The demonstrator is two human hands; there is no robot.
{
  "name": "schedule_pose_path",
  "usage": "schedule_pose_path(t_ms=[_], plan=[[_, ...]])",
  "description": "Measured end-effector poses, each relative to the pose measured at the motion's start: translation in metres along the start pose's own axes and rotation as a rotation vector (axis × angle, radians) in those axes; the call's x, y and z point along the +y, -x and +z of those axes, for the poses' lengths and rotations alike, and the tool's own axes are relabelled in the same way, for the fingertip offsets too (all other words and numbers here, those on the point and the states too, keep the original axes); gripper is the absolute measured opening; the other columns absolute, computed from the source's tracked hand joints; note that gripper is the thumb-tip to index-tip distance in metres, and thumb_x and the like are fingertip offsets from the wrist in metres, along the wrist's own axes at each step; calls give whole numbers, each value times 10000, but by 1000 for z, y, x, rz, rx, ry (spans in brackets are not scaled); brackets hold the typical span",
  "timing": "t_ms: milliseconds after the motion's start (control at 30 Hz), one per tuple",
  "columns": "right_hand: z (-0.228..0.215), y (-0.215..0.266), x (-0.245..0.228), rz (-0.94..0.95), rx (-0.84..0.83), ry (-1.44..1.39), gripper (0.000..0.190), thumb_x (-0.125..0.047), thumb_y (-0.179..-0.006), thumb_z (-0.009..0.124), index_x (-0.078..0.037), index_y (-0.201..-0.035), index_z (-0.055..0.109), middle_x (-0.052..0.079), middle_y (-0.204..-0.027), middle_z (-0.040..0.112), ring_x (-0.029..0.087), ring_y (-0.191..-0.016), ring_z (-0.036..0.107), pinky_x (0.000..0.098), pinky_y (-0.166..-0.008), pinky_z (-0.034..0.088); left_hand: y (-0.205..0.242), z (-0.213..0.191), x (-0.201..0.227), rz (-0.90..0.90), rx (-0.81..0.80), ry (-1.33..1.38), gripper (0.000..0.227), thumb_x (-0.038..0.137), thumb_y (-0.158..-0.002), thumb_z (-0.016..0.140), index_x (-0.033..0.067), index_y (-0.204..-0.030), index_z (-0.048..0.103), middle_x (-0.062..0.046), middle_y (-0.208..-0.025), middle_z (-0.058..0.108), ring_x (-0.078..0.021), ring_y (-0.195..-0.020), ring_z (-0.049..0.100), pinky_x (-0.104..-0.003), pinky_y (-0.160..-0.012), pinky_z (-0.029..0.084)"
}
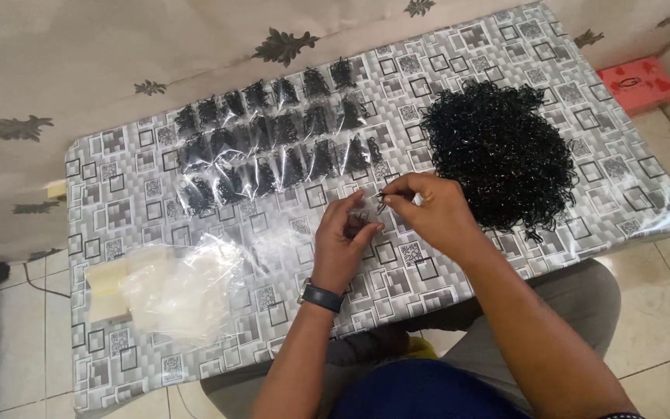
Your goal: The person picks up small black decorative items from a large pile and places them into small plastic bags, one bag at a time.
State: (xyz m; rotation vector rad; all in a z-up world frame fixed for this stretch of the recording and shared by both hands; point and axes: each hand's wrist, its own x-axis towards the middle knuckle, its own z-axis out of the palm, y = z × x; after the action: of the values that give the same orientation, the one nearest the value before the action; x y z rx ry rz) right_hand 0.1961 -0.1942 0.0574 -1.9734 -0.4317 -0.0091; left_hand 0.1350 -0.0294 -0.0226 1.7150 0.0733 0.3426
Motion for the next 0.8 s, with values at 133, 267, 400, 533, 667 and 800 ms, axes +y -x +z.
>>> schedule_pose_path(t_ms=[133,267,400,533,667,800], plan=[[-7,-8,3,175,-119,14,132,-54,-810,767,-81,-931,814,91,-744,751,172,-737,664,352,-759,527,0,0,4,-14,-13,-8,614,141,-812,861,85,-1375,620,-157,-1167,656,-241,-868,694,-354,-672,609],[-11,-11,3,209,-171,58,128,-85,-797,780,-96,-919,816,93,-737,750,177,-728,659,351,-733,518,0,-1,3,-7,-14,-20,617,138,-814,861,94,-1379,619,-154,-1162,659,-252,-841,705,-355,-648,607],[-14,-13,-1,156,-227,161,119,-88,-819,761,-89,-921,823,150,-767,771,264,-761,713,407,-739,529,1,0,4,-7,-7,-10,609,128,-816,860,89,-1375,620,-162,-1159,657,-245,-850,708,-348,-643,611],[-8,-12,4,164,-180,122,139,-96,-809,763,-127,-931,823,82,-709,742,202,-736,692,360,-732,531,0,0,9,4,-17,-29,628,134,-801,872,79,-1373,619,-177,-1145,657,-264,-846,691,-366,-649,612],[-7,-11,-5,130,-147,177,153,-83,-840,729,-146,-941,825,85,-735,762,252,-766,725,387,-752,541,0,-1,11,12,-19,-42,645,143,-794,875,82,-1379,611,-177,-1140,656,-259,-841,678,-376,-641,606],[-9,-11,-4,95,-114,197,117,-98,-831,757,-149,-920,813,76,-752,764,263,-802,723,388,-778,538,0,-1,6,19,-12,-48,643,168,-790,877,90,-1374,618,-170,-1127,666,-240,-840,657,-363,-646,599]])
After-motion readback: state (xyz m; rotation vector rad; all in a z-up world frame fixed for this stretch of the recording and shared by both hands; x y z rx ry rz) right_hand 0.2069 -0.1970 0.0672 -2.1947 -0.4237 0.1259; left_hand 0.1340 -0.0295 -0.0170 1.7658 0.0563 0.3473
